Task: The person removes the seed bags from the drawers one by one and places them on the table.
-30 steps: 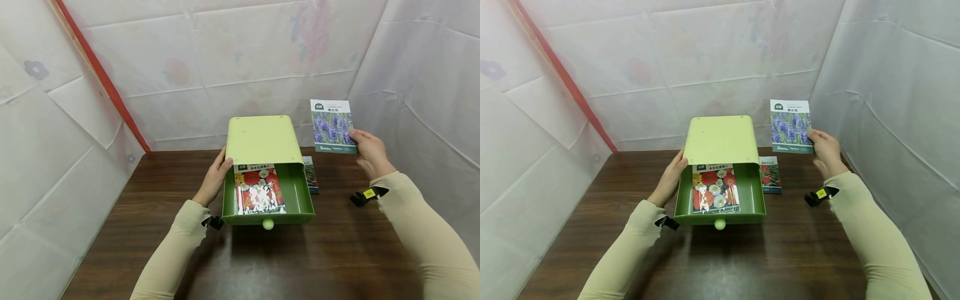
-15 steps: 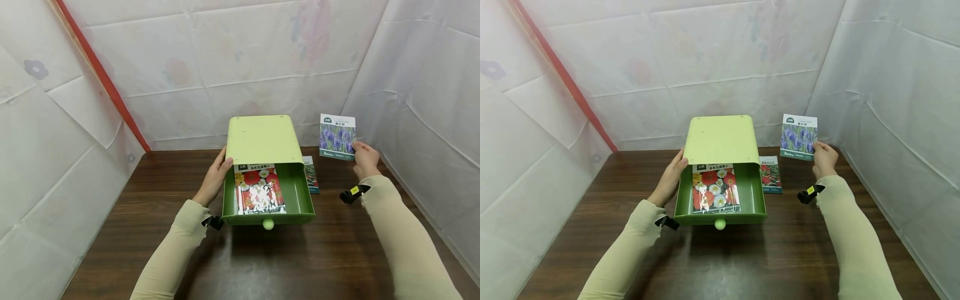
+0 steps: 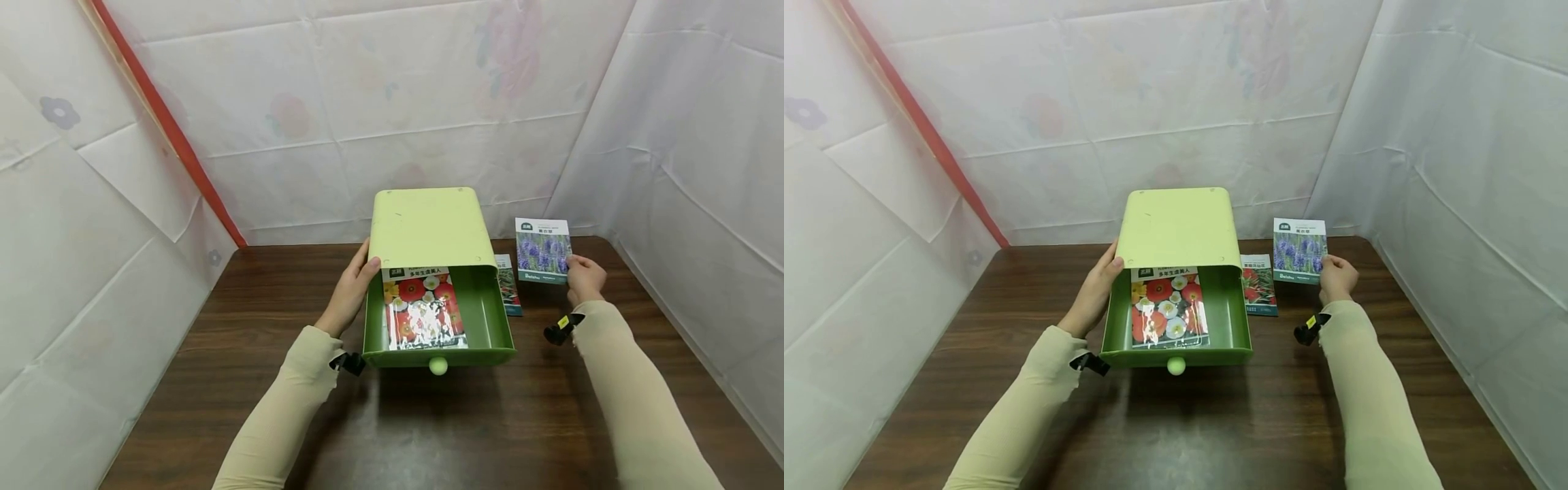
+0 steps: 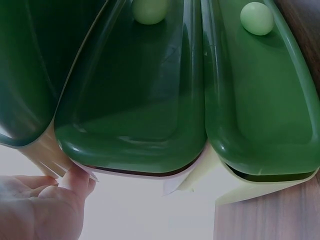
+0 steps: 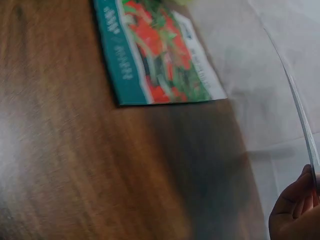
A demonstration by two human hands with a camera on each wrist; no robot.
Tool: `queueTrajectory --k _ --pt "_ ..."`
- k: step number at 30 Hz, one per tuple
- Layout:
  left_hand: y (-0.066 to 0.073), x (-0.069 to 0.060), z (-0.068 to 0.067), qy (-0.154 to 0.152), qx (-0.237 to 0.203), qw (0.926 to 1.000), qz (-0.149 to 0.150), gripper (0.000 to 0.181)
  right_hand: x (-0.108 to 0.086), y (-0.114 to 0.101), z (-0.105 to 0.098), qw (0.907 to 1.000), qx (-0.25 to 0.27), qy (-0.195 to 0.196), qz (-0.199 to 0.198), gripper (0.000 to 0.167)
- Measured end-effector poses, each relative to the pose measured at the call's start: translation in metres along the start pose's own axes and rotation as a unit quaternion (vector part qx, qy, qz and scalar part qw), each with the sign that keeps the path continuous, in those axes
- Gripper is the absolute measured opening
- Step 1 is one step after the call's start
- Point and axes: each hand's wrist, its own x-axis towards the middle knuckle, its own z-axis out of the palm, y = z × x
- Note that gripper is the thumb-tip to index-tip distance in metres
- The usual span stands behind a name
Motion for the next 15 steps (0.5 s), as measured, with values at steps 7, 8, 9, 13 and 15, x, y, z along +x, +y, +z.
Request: queueTrajectory --k 7,8,9,13,15 --pt "0.0 0.001 0.001 -0.002 -0.004 1.0 -0.002 0.067 -0.001 0.013 -0.002 0.9978 -0.064 -0.013 -0.006 0.008" --pt "-0.001 0.001 0.001 -0.001 -0.005 1.0 -0.001 0.067 0.0 0.014 -0.003 0.9972 -0.073 -0.015 -0.005 0.008" --pt "-0.001 0.001 0.001 -0.001 -0.005 1.0 -0.001 0.066 0.0 0.016 -0.004 0.9965 -0.082 -0.018 -0.004 0.01" --pt "-0.002 0.002 0.001 -0.003 -0.005 1.0 0.006 0.064 -0.001 0.02 -0.007 0.991 -0.129 -0.034 0.001 0.023" --pt "-0.002 0.002 0.001 -0.004 -0.005 0.9999 0.008 0.064 -0.002 0.021 -0.008 0.9881 -0.149 -0.039 -0.005 0.03"
